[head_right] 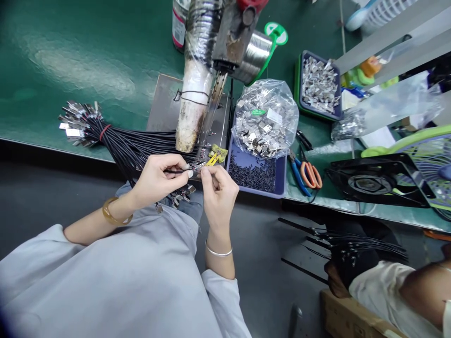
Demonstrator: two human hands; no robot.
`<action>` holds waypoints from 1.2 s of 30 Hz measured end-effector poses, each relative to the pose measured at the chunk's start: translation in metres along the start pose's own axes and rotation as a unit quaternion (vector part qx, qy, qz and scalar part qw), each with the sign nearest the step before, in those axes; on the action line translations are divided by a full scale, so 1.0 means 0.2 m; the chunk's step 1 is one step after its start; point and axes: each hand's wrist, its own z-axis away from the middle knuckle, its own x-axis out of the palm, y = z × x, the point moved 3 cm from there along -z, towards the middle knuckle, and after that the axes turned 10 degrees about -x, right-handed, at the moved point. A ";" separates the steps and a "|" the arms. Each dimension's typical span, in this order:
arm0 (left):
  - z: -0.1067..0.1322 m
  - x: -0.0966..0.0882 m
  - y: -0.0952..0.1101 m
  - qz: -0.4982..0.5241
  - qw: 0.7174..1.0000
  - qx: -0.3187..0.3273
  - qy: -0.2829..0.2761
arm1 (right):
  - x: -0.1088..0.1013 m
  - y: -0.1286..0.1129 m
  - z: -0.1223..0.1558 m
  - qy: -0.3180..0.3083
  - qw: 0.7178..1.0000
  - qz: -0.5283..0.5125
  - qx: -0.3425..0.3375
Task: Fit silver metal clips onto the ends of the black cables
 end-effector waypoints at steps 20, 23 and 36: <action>0.00 -0.04 0.02 -0.055 0.997 0.060 -0.012 | -0.02 -0.05 0.00 0.078 0.996 0.029 -0.045; 0.00 -0.07 0.03 -0.045 0.997 0.035 -0.050 | -0.08 -0.08 0.01 0.175 0.980 -0.007 -0.093; 0.01 -0.06 0.02 0.012 0.999 0.020 -0.027 | 0.00 -0.07 0.02 0.056 0.988 0.059 -0.129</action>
